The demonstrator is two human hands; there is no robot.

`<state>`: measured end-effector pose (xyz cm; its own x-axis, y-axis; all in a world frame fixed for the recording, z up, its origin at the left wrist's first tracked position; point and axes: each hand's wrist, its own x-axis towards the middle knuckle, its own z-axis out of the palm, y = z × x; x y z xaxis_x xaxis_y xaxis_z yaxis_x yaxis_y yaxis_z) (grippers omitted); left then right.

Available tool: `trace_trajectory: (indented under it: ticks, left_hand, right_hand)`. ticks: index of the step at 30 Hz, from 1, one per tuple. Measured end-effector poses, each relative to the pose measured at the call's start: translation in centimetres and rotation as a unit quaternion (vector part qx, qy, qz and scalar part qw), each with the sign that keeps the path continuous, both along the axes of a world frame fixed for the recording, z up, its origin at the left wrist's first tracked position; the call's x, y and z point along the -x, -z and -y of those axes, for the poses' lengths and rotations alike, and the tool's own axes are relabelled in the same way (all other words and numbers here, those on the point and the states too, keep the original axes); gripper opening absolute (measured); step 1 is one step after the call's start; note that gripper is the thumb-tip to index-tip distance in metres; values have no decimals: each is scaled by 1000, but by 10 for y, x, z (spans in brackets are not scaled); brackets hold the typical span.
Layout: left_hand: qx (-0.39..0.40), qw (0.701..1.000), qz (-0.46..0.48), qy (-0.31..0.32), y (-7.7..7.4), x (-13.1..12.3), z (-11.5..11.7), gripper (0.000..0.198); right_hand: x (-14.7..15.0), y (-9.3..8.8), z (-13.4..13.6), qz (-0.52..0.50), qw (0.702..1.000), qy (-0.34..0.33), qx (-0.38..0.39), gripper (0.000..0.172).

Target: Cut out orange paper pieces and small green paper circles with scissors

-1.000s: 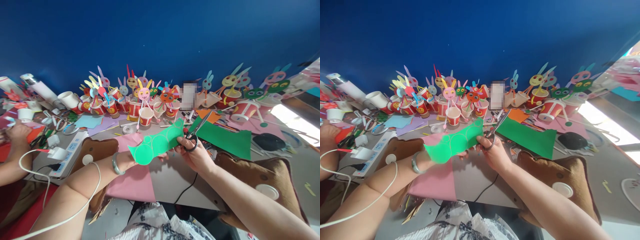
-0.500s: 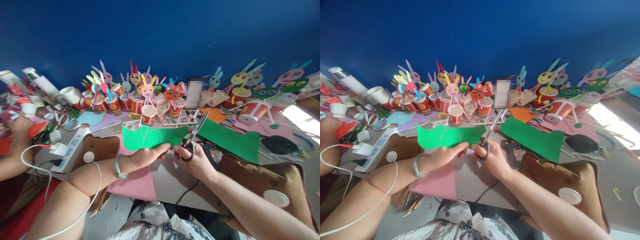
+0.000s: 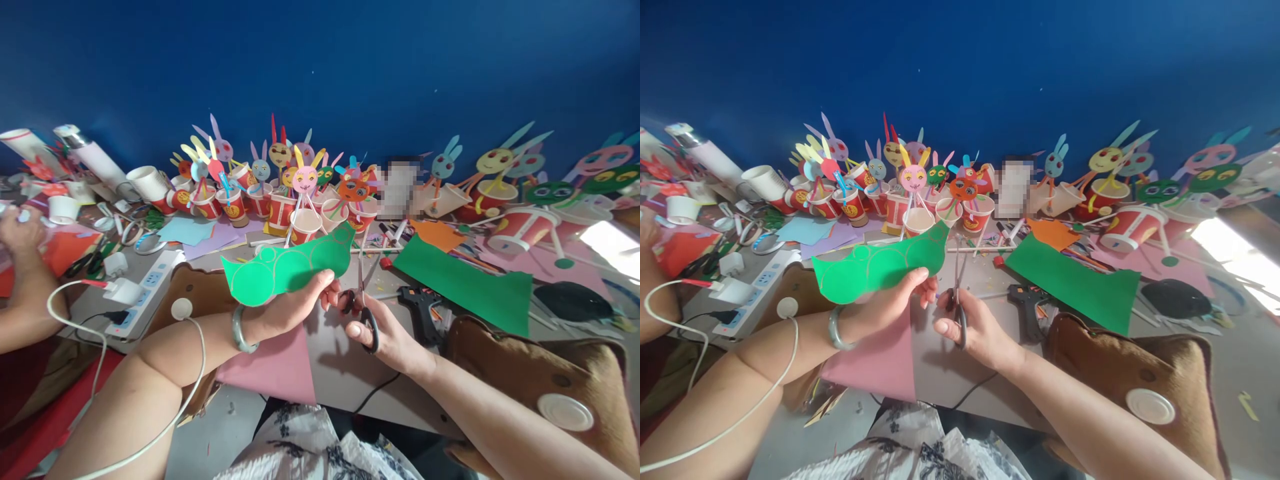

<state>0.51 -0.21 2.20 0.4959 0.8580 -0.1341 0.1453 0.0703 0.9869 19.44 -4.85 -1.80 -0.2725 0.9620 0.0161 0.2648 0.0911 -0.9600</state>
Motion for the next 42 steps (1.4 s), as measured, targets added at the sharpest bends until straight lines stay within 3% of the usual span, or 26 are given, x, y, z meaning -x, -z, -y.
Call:
trace_trajectory:
  ticks: [4, 13, 42]
  left_hand:
    - [-41, 999, -16, 25, 1, 6, 3, 46]
    - [-28, 998, -2, 55, 20, 5, 2, 43]
    - [-45, 996, -19, 77, 6, 5, 5, 45]
  right_hand:
    - [-1, -1, -1, 13, 999, -28, 13, 71]
    - [-1, -8, -2, -32, 998, -54, 10, 70]
    - [-2, -13, -3, -49, 996, -72, -3, 68]
